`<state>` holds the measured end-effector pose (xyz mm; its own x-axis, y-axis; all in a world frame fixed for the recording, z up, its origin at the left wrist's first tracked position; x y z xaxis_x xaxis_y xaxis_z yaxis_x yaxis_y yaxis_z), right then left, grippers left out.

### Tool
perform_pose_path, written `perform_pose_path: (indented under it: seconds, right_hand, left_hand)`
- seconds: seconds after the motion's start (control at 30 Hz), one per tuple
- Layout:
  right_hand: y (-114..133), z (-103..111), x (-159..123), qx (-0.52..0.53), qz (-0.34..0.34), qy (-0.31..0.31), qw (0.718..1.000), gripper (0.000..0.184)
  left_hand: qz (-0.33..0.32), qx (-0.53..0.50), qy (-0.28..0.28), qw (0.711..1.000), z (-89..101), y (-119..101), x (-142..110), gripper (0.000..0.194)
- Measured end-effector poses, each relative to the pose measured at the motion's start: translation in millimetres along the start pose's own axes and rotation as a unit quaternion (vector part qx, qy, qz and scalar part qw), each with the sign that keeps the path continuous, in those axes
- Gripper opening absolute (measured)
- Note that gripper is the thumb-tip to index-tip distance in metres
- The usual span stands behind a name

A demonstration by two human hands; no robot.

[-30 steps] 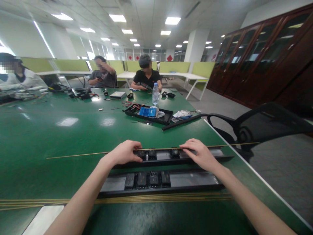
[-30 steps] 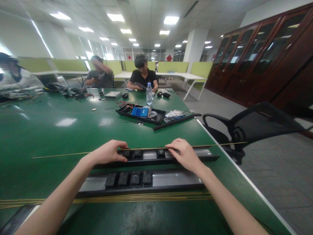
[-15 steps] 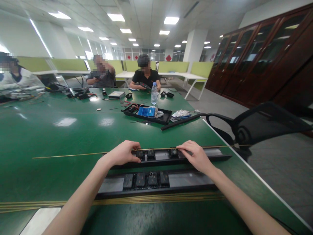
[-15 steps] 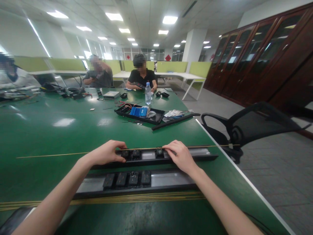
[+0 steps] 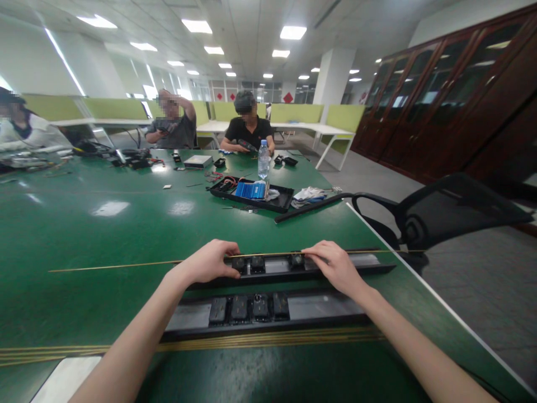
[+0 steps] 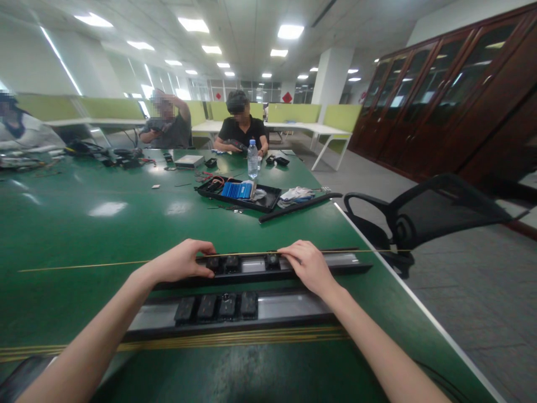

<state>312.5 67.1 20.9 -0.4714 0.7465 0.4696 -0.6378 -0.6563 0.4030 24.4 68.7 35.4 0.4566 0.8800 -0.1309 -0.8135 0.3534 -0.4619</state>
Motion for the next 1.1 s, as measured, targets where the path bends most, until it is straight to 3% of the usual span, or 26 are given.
perform_pose_path:
  seconds: [0.63, 1.1]
  right_hand:
    - [-2.2, 7.4, 1.6, -0.023, -0.006, 0.019, 1.000, 0.021]
    - [-22.0, 17.4, 1.4, 0.008, -0.044, 0.059, 0.997, 0.019]
  left_hand:
    - [-0.005, 0.003, -0.005, 1.000, -1.2, 2.5, 0.3, 0.035]
    - [-0.001, -0.013, 0.001, 1.000, -0.5, 0.1, 0.2, 0.035]
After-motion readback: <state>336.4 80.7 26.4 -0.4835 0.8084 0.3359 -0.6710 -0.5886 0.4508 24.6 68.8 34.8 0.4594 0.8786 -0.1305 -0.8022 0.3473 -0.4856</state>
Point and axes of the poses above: each hand's wrist, its own x-axis towards the middle knuckle, its own z-axis out of the back of the hand, y = z × x, the point moved 7 cm from there along x, towards the middle knuckle, and after that the axes turned 3 degrees about y, right-handed, at the moved point
